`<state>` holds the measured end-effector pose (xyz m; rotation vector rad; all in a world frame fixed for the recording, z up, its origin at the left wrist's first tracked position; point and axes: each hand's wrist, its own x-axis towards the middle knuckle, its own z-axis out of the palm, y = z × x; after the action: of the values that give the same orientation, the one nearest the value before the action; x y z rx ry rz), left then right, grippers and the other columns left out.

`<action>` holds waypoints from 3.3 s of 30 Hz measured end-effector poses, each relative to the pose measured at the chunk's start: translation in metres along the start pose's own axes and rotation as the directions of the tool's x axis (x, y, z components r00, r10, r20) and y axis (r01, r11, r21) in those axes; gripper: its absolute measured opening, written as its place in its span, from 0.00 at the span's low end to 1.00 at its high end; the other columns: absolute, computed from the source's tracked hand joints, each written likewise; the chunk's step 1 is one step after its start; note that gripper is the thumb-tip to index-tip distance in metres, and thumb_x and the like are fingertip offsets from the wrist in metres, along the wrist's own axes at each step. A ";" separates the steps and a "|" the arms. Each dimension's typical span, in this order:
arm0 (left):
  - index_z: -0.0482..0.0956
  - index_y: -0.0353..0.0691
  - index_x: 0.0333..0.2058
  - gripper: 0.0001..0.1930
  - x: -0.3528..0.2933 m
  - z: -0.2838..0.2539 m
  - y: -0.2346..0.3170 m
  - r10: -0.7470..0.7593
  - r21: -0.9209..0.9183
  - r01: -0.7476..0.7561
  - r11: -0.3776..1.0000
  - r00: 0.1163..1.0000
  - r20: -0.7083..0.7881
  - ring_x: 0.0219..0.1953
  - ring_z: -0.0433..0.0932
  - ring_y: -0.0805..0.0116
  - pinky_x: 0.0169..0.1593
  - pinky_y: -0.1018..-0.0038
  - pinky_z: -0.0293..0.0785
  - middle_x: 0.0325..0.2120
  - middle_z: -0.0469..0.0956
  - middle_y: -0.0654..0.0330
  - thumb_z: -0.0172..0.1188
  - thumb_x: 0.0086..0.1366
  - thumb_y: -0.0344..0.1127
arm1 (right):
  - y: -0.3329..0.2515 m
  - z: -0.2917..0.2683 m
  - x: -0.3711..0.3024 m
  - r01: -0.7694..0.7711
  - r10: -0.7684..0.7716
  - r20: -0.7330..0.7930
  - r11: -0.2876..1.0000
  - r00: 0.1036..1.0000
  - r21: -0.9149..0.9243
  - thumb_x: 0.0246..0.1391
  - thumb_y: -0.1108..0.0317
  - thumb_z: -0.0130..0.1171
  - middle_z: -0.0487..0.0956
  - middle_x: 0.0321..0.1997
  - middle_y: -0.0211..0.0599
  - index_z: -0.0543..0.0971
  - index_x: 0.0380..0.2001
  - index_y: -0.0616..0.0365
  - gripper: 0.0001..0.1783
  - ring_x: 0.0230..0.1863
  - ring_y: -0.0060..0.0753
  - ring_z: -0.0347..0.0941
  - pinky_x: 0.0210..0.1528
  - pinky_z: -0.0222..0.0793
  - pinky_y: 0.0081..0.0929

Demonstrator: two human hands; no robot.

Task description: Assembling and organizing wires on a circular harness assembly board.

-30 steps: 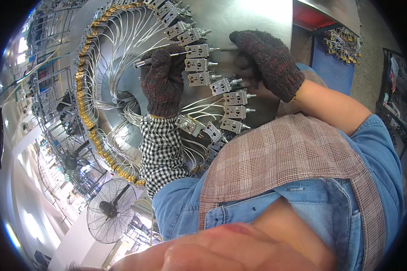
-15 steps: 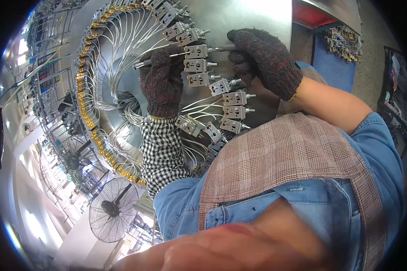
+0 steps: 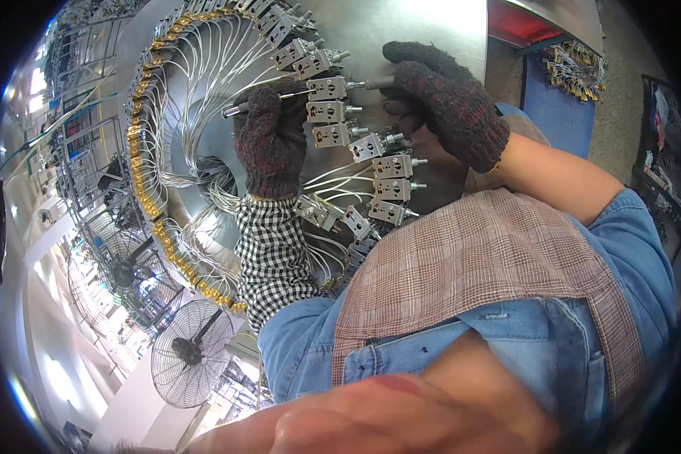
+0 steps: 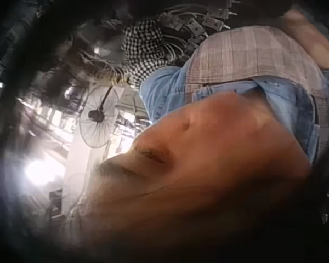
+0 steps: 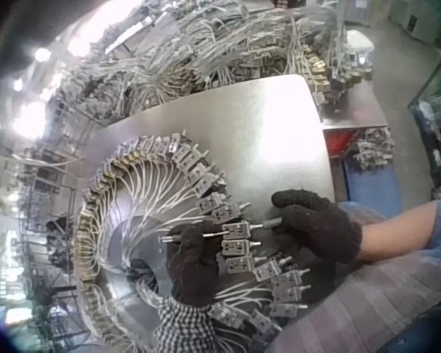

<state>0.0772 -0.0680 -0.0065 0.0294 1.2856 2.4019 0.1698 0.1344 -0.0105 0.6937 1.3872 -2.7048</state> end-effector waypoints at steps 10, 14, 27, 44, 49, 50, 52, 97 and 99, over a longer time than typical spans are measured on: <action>0.67 0.36 0.42 0.10 0.001 0.001 -0.001 0.027 0.033 -0.027 0.999 1.000 0.004 0.37 0.79 0.54 0.36 0.64 0.80 0.37 0.77 0.48 0.53 0.64 0.32 | -0.006 -0.005 -0.002 -0.147 0.143 0.111 0.989 0.983 0.032 0.56 0.57 0.53 0.73 0.33 0.39 0.65 0.55 0.59 0.27 0.28 0.25 0.70 0.25 0.69 0.22; 0.67 0.37 0.42 0.10 0.000 0.000 -0.002 0.025 0.040 -0.024 0.999 1.000 -0.015 0.37 0.79 0.54 0.36 0.64 0.80 0.37 0.77 0.48 0.54 0.64 0.32 | -0.006 -0.002 -0.005 -0.098 0.098 0.037 0.995 0.995 0.006 0.56 0.58 0.52 0.73 0.35 0.41 0.64 0.55 0.57 0.26 0.29 0.26 0.70 0.24 0.70 0.22; 0.67 0.33 0.40 0.09 -0.004 0.010 0.002 0.047 0.200 -0.043 0.979 0.999 -0.013 0.38 0.79 0.62 0.39 0.70 0.81 0.35 0.77 0.51 0.53 0.64 0.31 | -0.003 -0.004 0.002 -0.211 0.209 0.040 0.976 0.977 0.062 0.53 0.58 0.55 0.74 0.24 0.35 0.73 0.43 0.55 0.17 0.17 0.26 0.70 0.16 0.68 0.23; 0.68 0.35 0.41 0.09 0.000 0.000 -0.002 -0.031 -0.013 0.031 0.999 0.999 -0.020 0.37 0.79 0.56 0.38 0.63 0.80 0.36 0.77 0.48 0.53 0.64 0.31 | -0.001 -0.009 0.004 -0.197 0.192 0.064 0.978 0.979 0.072 0.55 0.58 0.53 0.75 0.33 0.40 0.69 0.52 0.56 0.23 0.24 0.26 0.71 0.22 0.70 0.21; 0.67 0.35 0.41 0.09 0.000 0.000 -0.002 -0.016 -0.013 0.016 1.000 1.000 0.000 0.38 0.79 0.54 0.38 0.61 0.80 0.37 0.77 0.47 0.52 0.64 0.31 | -0.002 -0.008 0.002 -0.166 0.160 0.083 0.984 0.984 0.068 0.56 0.59 0.53 0.74 0.36 0.43 0.65 0.55 0.55 0.26 0.28 0.27 0.71 0.24 0.69 0.23; 0.67 0.35 0.41 0.09 0.000 0.001 -0.002 -0.017 -0.012 0.017 1.000 1.000 0.001 0.38 0.79 0.54 0.38 0.61 0.80 0.37 0.77 0.47 0.52 0.64 0.31 | -0.003 -0.007 0.000 -0.134 0.131 0.070 0.990 0.989 0.044 0.56 0.59 0.53 0.74 0.36 0.43 0.64 0.56 0.55 0.26 0.29 0.28 0.71 0.24 0.69 0.23; 0.68 0.35 0.41 0.08 0.000 0.001 -0.001 -0.037 -0.035 0.036 0.999 0.999 -0.015 0.38 0.79 0.53 0.38 0.60 0.80 0.37 0.76 0.47 0.51 0.65 0.31 | -0.003 -0.007 -0.001 -0.132 0.130 0.046 0.990 0.991 0.043 0.56 0.59 0.53 0.74 0.36 0.44 0.64 0.56 0.55 0.26 0.29 0.28 0.71 0.23 0.69 0.23; 0.67 0.35 0.41 0.09 -0.022 -0.002 -0.004 -0.023 -0.053 0.021 0.998 0.999 -0.033 0.38 0.78 0.55 0.40 0.62 0.80 0.37 0.74 0.49 0.52 0.63 0.26 | 0.008 -0.010 -0.019 -0.027 0.031 0.027 0.992 0.999 -0.120 0.57 0.57 0.50 0.75 0.33 0.38 0.67 0.54 0.56 0.24 0.29 0.21 0.71 0.30 0.71 0.18; 0.67 0.35 0.41 0.09 -0.023 -0.002 -0.003 -0.042 -0.066 0.039 0.997 0.998 -0.047 0.38 0.78 0.55 0.39 0.63 0.80 0.37 0.74 0.49 0.52 0.63 0.26 | 0.007 -0.011 -0.018 -0.045 0.053 0.040 0.982 0.998 -0.185 0.57 0.57 0.50 0.75 0.34 0.38 0.67 0.54 0.56 0.24 0.31 0.21 0.72 0.32 0.71 0.18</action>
<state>0.0988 -0.0765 -0.0058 -0.0731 1.2157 2.4220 0.1914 0.1352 -0.0142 0.6401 1.5623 -2.4971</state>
